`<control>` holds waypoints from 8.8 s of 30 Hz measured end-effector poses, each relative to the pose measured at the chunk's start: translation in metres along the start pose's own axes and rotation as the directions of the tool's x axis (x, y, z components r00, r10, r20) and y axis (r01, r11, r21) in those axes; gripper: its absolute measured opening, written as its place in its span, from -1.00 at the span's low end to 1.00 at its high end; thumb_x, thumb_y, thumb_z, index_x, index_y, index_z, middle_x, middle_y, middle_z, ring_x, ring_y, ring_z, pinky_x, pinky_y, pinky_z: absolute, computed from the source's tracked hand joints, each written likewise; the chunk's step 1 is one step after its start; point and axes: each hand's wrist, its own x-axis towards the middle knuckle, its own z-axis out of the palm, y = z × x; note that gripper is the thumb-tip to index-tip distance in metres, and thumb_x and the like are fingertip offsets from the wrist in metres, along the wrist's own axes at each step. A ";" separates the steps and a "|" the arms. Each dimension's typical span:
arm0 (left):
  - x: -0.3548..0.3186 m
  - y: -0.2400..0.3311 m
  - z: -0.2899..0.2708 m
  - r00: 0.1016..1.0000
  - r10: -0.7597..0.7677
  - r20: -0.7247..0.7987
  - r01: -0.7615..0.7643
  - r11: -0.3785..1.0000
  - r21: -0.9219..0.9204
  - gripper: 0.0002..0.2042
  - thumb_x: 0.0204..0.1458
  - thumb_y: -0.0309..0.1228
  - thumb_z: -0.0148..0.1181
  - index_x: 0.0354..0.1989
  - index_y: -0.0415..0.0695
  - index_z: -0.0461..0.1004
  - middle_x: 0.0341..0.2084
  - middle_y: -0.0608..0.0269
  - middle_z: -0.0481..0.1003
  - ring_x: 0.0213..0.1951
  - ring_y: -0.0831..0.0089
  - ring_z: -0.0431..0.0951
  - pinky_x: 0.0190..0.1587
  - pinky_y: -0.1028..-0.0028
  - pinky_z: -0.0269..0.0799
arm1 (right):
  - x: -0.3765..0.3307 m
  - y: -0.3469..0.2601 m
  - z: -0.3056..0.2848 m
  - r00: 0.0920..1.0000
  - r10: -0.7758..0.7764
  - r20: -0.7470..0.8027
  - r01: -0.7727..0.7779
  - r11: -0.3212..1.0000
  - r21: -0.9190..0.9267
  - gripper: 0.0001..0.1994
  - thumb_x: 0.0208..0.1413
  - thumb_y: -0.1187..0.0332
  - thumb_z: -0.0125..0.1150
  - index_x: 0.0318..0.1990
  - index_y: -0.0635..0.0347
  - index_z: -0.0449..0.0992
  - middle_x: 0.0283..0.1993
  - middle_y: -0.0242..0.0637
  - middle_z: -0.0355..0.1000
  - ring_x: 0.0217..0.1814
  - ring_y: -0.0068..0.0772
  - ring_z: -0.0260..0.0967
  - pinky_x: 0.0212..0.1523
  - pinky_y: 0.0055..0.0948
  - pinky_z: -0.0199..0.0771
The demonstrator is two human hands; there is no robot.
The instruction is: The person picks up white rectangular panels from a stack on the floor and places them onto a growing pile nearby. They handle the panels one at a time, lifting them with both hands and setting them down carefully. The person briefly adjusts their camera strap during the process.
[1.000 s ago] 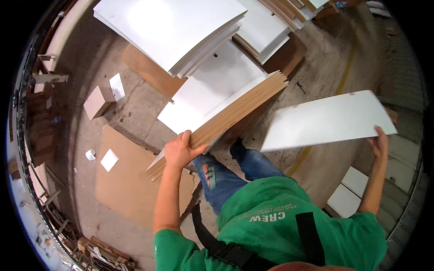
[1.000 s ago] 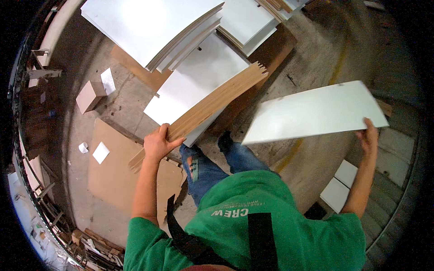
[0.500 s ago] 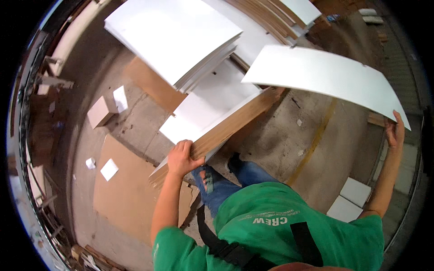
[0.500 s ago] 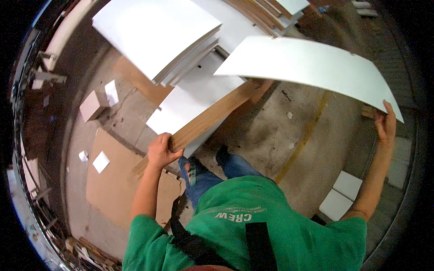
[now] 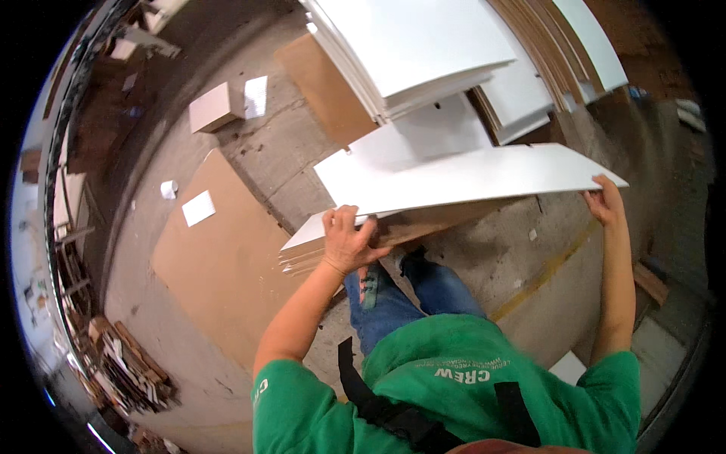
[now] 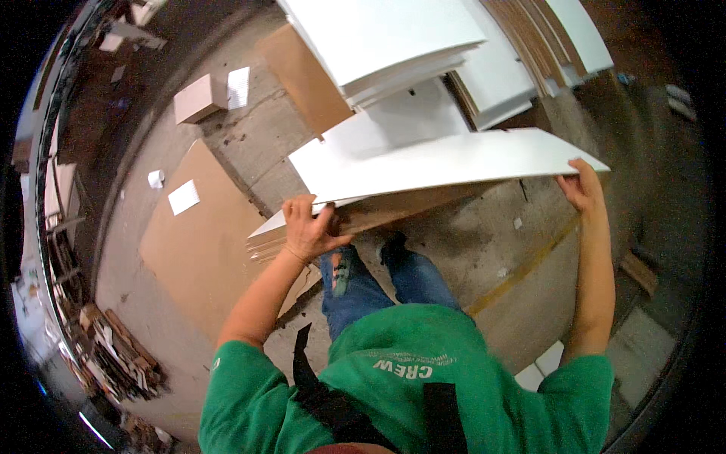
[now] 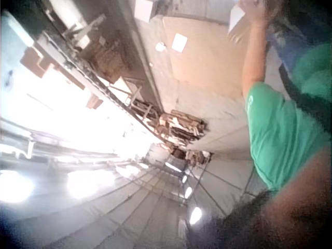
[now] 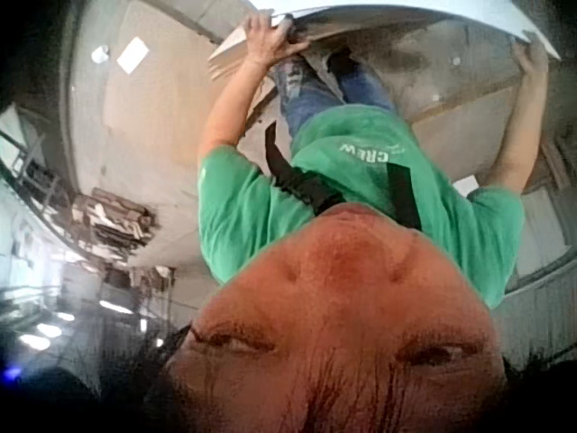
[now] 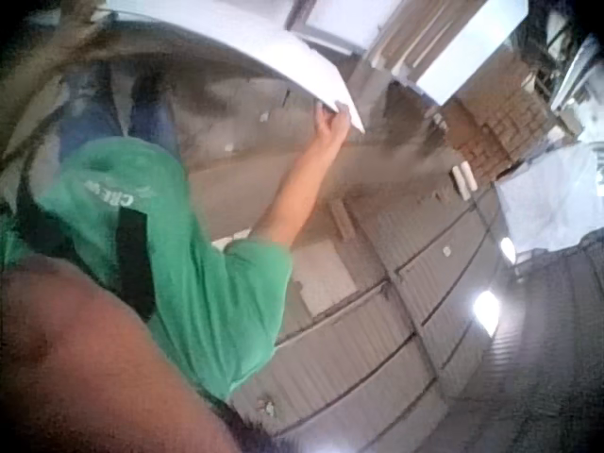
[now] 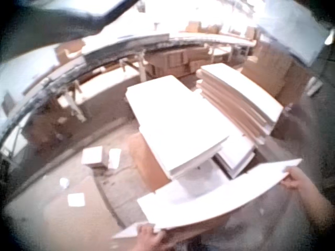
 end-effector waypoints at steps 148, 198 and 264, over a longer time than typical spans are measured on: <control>-0.115 -0.046 0.028 0.046 -0.981 -0.188 0.314 0.193 -0.930 -0.76 -0.11 -0.49 0.26 -0.26 -0.18 0.38 -0.38 0.36 0.37 -0.31 0.60 0.35 -0.23 0.60 0.31 | -0.016 0.257 0.270 0.190 -0.364 0.912 0.779 -0.508 -0.366 -0.79 0.09 0.21 0.01 -0.35 0.13 0.45 -0.37 -0.29 0.40 -0.26 -0.25 0.32 -0.20 -0.34 0.22; -0.105 -0.061 0.025 0.007 -0.992 -0.127 0.289 0.124 -0.949 -0.78 -0.07 -0.36 0.26 -0.28 -0.12 0.39 -0.43 0.38 0.39 -0.34 0.63 0.33 -0.25 0.61 0.28 | -0.011 0.258 0.270 0.197 -0.357 0.913 0.772 -0.518 -0.369 -0.79 0.08 0.19 0.02 -0.35 0.12 0.44 -0.36 -0.30 0.39 -0.25 -0.25 0.31 -0.20 -0.34 0.20; -0.021 -0.105 -0.013 -0.121 -0.047 0.992 0.909 -0.407 0.092 -0.36 -0.12 -0.12 0.19 0.13 -0.21 0.22 -0.07 0.04 0.41 -0.11 0.30 0.45 -0.09 0.41 0.38 | -0.072 0.166 0.237 0.461 -0.136 0.877 0.873 -0.110 -0.476 -0.72 -0.02 0.13 0.11 -0.36 0.18 0.47 -0.31 -0.23 0.42 -0.20 -0.26 0.35 -0.14 -0.27 0.30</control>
